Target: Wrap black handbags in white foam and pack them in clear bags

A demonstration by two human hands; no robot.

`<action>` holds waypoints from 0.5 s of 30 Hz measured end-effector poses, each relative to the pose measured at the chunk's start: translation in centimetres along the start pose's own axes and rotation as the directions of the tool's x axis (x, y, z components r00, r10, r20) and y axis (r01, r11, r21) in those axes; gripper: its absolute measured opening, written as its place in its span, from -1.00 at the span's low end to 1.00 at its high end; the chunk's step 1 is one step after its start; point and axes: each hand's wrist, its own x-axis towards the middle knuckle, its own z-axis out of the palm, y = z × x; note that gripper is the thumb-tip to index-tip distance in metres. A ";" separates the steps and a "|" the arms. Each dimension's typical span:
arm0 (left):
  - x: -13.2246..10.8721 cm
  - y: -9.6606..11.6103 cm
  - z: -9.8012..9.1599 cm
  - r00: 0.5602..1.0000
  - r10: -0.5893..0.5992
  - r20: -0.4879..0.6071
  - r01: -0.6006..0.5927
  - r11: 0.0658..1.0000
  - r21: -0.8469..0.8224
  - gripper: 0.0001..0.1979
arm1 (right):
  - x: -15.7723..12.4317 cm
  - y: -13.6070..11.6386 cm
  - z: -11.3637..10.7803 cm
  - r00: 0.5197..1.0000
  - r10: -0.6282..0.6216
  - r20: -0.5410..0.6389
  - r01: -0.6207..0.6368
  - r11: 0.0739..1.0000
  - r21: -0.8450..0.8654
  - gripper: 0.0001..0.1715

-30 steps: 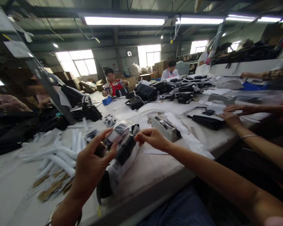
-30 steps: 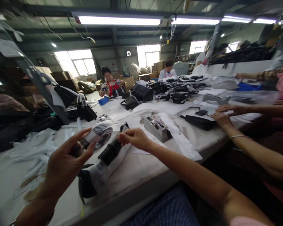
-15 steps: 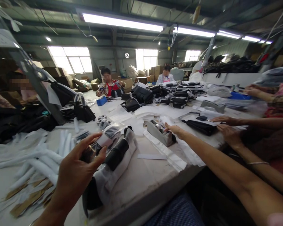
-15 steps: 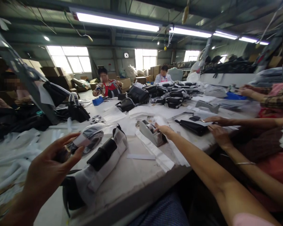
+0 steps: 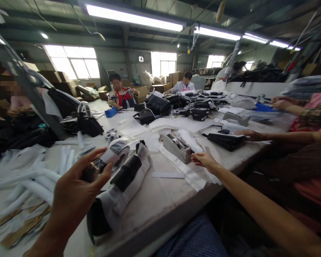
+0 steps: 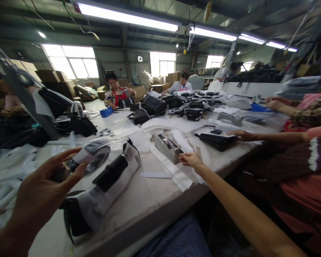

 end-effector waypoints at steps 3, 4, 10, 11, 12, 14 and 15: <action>0.0 -0.1 -0.1 1.000 0.010 0.016 -0.010 1.000 -0.025 -0.51 | -0.3 1.1 0.7 0.997 -0.028 -0.065 0.026 0.999 -0.033 -0.67; 0.0 -0.2 -0.1 1.000 0.007 0.025 -0.006 0.999 -0.034 -0.51 | -0.6 1.1 1.0 0.996 -0.052 -0.077 0.049 0.998 -0.040 -0.66; -0.2 -0.5 0.3 1.000 0.015 0.027 -0.014 0.998 -0.062 -0.53 | -6.1 -3.4 5.3 0.941 -0.326 0.094 0.324 0.945 0.036 -0.52; -0.3 -0.5 0.5 0.999 0.033 0.031 -0.031 0.996 -0.078 -0.53 | -7.5 -4.6 6.6 0.909 -0.387 0.155 0.379 0.922 0.075 -0.54; -0.4 -0.4 0.6 0.998 0.058 0.035 -0.054 0.993 -0.100 -0.53 | -9.0 -5.7 7.9 0.877 -0.431 0.212 0.415 0.902 0.114 -0.56; -0.6 -0.3 0.9 0.993 0.109 0.043 -0.101 0.983 -0.151 -0.53 | -11.8 -7.9 10.4 0.818 -0.484 0.309 0.439 0.874 0.207 -0.61; -0.8 -0.2 1.1 0.991 0.125 0.054 -0.114 0.978 -0.173 -0.53 | -13.1 -8.8 11.6 0.791 -0.500 0.353 0.433 0.865 0.254 -0.63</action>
